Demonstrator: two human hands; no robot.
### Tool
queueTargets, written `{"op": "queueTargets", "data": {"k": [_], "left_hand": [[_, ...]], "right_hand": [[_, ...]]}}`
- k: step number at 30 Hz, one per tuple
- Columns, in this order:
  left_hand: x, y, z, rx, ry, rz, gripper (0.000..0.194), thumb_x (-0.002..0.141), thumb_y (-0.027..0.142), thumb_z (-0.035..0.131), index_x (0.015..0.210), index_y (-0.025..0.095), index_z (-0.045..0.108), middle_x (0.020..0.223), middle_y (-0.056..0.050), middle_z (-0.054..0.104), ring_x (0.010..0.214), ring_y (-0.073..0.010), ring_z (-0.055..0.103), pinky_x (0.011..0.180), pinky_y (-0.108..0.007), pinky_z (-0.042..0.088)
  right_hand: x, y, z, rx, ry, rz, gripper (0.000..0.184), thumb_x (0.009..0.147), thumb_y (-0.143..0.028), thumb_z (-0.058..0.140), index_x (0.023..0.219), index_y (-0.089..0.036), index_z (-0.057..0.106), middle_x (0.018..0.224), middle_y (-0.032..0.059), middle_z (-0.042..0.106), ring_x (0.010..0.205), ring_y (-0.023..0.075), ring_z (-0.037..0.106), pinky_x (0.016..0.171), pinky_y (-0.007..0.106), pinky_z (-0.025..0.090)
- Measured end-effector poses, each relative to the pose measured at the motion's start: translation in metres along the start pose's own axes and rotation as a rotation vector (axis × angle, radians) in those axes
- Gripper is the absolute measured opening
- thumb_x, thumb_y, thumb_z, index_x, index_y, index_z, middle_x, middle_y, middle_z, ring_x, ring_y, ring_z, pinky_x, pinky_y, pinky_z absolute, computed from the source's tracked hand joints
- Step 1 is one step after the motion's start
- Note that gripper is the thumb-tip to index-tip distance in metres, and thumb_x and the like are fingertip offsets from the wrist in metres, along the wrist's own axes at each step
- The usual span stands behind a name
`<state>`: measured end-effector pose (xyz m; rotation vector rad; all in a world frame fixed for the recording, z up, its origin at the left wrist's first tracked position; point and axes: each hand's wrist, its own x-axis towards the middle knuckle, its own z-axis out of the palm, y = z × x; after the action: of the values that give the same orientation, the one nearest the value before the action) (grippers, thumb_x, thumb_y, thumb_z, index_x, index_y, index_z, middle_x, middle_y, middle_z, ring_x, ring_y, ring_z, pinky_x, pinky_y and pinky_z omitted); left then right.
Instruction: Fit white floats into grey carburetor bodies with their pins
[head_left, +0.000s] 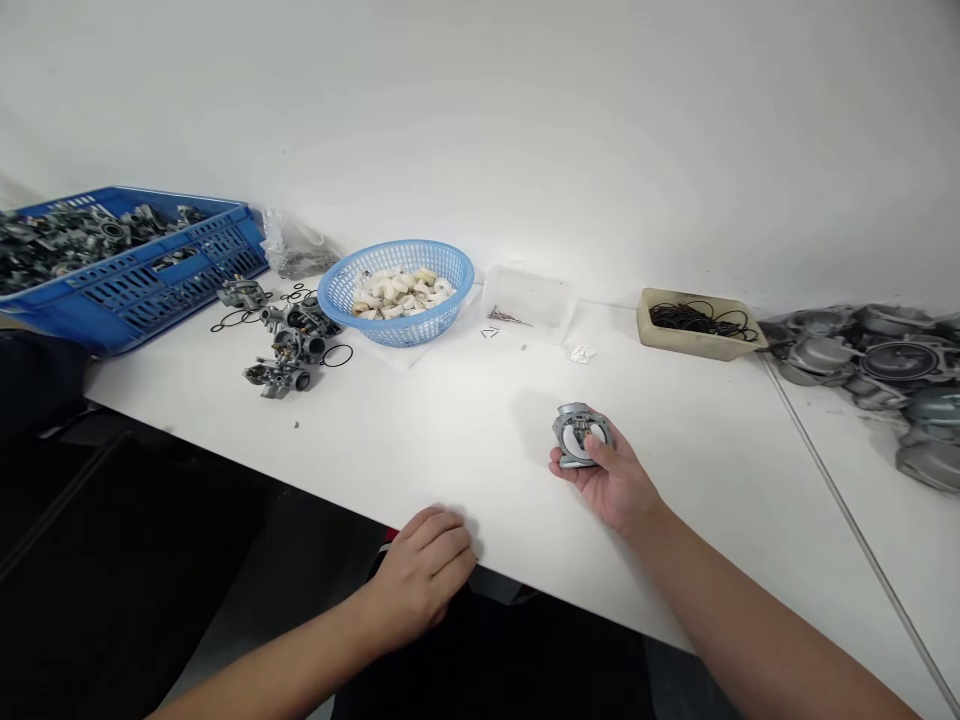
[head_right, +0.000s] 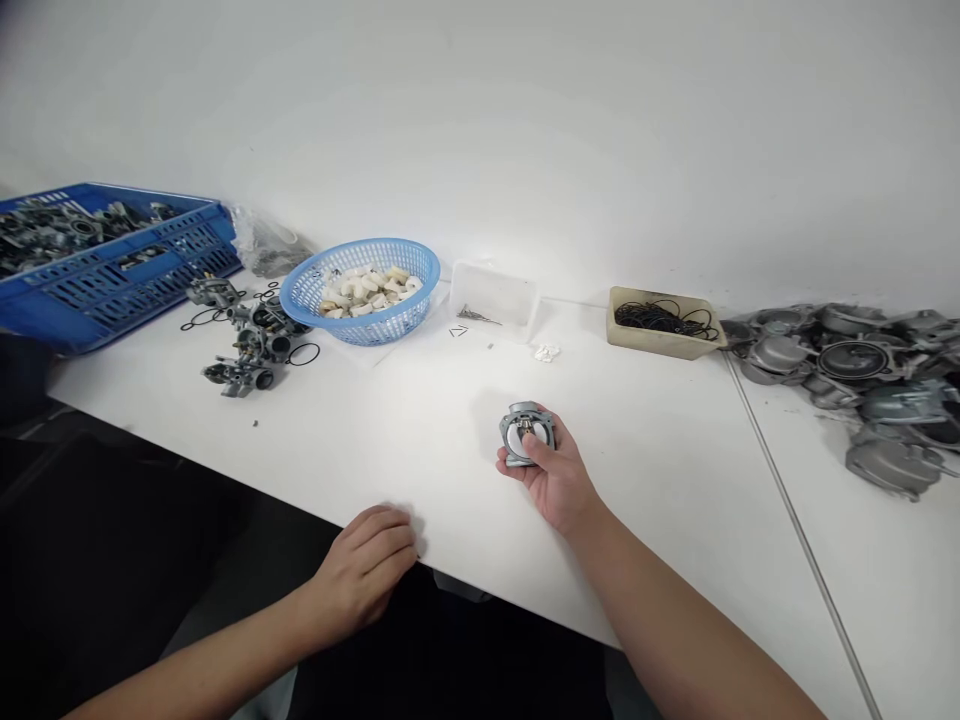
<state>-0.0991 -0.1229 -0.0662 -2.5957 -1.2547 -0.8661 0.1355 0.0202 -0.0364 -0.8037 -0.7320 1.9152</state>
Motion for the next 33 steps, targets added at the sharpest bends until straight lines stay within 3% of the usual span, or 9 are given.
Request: {"op": "queueTargets", "data": {"k": [9,13,17,20,23,27,33], "left_hand": [[0.000,0.008,-0.001,0.012,0.117,0.014,0.019,0.086,0.006,0.047,0.086,0.016,0.063,0.079,-0.006,0.069,0.083,-0.0207,0.064,0.075,-0.036,0.056],[0.013,0.010,-0.006,-0.153,0.140,-0.134,0.020,0.087,0.007,0.044,0.091,0.017,0.061,0.077,-0.006,0.067,0.076,-0.0183,0.064,0.067,-0.031,0.055],[0.064,0.004,-0.014,-0.383,0.129,-0.448,0.007,0.086,0.014,0.054,0.087,0.019,0.059,0.072,-0.001,0.066,0.062,-0.0117,0.062,0.056,-0.022,0.051],[0.117,-0.008,-0.013,-0.471,0.131,-0.527,0.011,0.083,0.016,0.059,0.073,0.019,0.058,0.068,0.002,0.067,0.061,-0.0103,0.062,0.056,-0.020,0.049],[0.160,-0.019,-0.004,-0.518,0.088,-0.574,0.010,0.081,0.014,0.060,0.072,0.019,0.061,0.067,0.004,0.066,0.059,-0.0097,0.060,0.055,-0.020,0.047],[0.182,-0.026,0.013,-0.579,0.027,-0.524,0.016,0.081,0.009,0.055,0.074,0.019,0.065,0.073,0.004,0.069,0.066,-0.0099,0.063,0.060,-0.019,0.048],[0.172,-0.025,0.023,-0.511,0.111,-0.345,0.016,0.083,0.010,0.055,0.079,0.018,0.067,0.071,0.001,0.067,0.065,-0.0103,0.061,0.060,-0.020,0.047]], "right_hand": [[0.001,0.001,-0.002,0.009,-0.024,0.009,0.044,0.069,-0.032,0.081,0.105,-0.027,0.056,0.086,-0.0006,0.066,0.072,0.0202,0.067,0.070,0.039,0.053],[0.001,0.002,-0.003,0.008,-0.032,0.009,0.043,0.070,-0.032,0.080,0.106,-0.028,0.057,0.086,-0.0007,0.066,0.073,0.0201,0.066,0.070,0.039,0.052],[0.001,0.001,-0.004,0.038,-0.069,0.028,0.046,0.068,-0.035,0.081,0.106,-0.027,0.058,0.089,0.0006,0.066,0.073,0.0201,0.066,0.068,0.038,0.052],[0.001,-0.001,-0.003,0.064,-0.108,0.054,0.050,0.065,-0.037,0.081,0.108,-0.027,0.058,0.090,0.0013,0.067,0.072,0.0198,0.066,0.067,0.036,0.052],[0.000,-0.003,-0.003,0.083,-0.124,0.075,0.048,0.065,-0.039,0.080,0.107,-0.027,0.059,0.089,0.0008,0.066,0.071,0.0192,0.066,0.066,0.034,0.053],[0.000,-0.004,-0.004,0.088,-0.132,0.090,0.039,0.067,-0.041,0.078,0.100,-0.026,0.062,0.085,0.0005,0.065,0.071,0.0186,0.065,0.066,0.033,0.052],[-0.001,-0.002,-0.005,0.053,-0.151,0.118,0.050,0.067,-0.045,0.077,0.111,-0.029,0.060,0.080,0.0006,0.065,0.070,0.0199,0.065,0.064,0.034,0.054]]}}
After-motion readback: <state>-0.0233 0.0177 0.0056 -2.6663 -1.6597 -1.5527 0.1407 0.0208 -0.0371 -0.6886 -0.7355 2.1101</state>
